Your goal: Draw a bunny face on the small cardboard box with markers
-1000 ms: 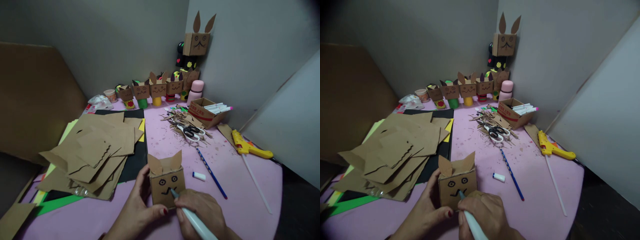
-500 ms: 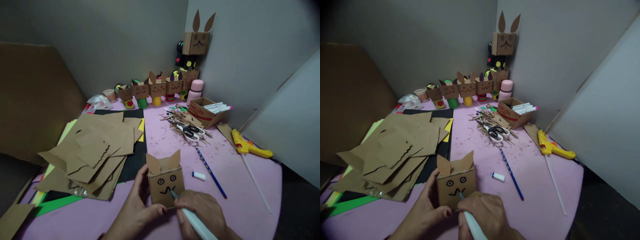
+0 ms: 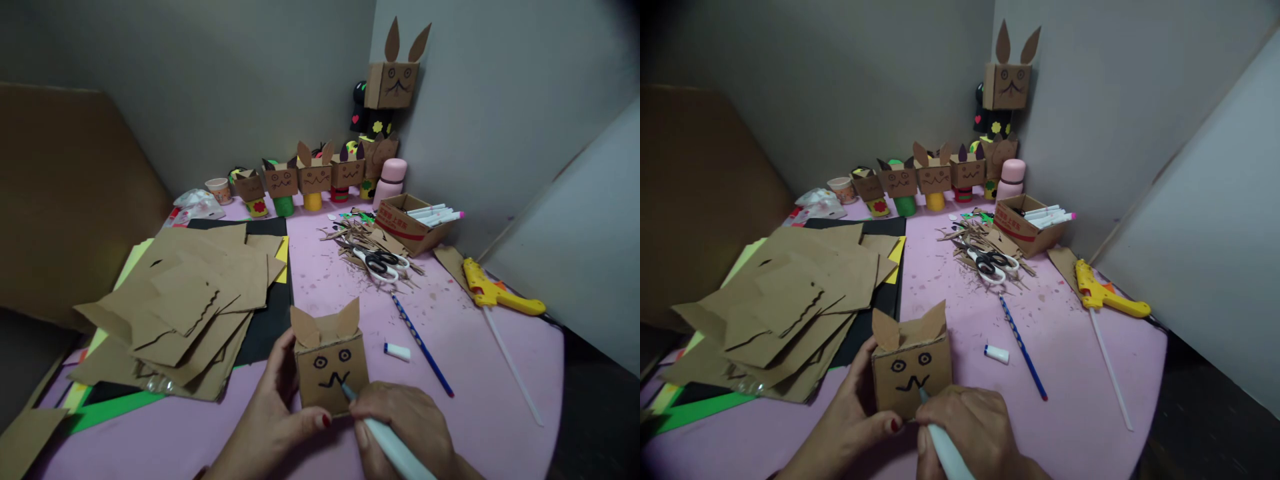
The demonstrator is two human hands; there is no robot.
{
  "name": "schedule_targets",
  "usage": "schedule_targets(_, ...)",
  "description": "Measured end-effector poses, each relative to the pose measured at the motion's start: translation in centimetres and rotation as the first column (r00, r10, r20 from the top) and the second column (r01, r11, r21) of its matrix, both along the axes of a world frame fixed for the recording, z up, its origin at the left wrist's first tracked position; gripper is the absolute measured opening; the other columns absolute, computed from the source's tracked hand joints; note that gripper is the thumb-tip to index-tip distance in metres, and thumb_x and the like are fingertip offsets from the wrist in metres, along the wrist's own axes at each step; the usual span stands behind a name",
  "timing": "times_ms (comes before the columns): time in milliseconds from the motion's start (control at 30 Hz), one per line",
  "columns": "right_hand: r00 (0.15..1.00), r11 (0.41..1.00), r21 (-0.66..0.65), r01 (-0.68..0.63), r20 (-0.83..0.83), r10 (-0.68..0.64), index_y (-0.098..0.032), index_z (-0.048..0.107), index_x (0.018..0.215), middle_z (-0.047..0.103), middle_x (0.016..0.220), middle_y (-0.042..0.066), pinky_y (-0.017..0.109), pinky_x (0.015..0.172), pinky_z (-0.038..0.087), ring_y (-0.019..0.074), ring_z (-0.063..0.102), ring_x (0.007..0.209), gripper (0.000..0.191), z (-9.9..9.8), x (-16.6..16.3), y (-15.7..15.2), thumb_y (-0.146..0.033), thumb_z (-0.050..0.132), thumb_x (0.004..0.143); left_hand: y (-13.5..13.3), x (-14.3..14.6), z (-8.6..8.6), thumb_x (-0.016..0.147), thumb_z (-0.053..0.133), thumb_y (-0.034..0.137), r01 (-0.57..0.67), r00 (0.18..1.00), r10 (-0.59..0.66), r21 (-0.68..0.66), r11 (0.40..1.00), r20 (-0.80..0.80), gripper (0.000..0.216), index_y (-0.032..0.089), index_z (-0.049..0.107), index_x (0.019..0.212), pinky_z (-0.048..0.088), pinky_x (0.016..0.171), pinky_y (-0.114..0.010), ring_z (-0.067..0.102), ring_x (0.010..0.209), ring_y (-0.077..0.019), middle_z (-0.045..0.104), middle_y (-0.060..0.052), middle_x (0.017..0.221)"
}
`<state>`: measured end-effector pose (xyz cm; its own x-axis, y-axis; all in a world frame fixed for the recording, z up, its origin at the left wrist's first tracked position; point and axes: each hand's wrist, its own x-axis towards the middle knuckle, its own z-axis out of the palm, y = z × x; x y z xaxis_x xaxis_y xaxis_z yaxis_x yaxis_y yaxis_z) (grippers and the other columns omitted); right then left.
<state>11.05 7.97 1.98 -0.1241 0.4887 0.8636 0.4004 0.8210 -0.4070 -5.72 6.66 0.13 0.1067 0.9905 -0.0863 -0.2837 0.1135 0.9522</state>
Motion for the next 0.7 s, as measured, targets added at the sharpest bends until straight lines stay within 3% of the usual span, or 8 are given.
schedule_targets(167, 1.000, 1.000, -0.004, -0.002, 0.002, 0.002, -0.020, 0.056, 0.072, 0.064, 0.050, -0.003, 0.018, 0.039, 0.049, 0.0096, 0.059, 0.037, 0.018, 0.12, 0.03, -0.03, -0.007, 0.044, 0.072, -0.16, -0.01, 0.06, 0.056, 0.088, 0.040, 0.005, 1.000, -0.005, 0.010, 1.000, -0.008, 0.103, 0.036, 0.033, 0.142, 0.038, 0.107, -0.044, 0.044, 0.133, -0.0332, 0.052, -0.010, 0.144)
schedule_targets(700, 1.000, 1.000, -0.002, -0.014, 0.025, 0.014, -0.020, 0.057, 0.073, 0.064, 0.050, -0.003, 0.019, 0.039, 0.049, 0.0094, 0.059, 0.037, 0.018, 0.11, 0.29, -0.06, -0.007, 0.044, 0.074, -0.17, -0.02, -0.03, 0.055, 0.088, 0.043, -0.010, 0.999, 0.010, 0.010, 1.000, -0.033, 0.102, 0.032, 0.035, 0.142, 0.034, 0.109, -0.053, 0.041, 0.135, -0.0388, 0.051, -0.014, 0.144)
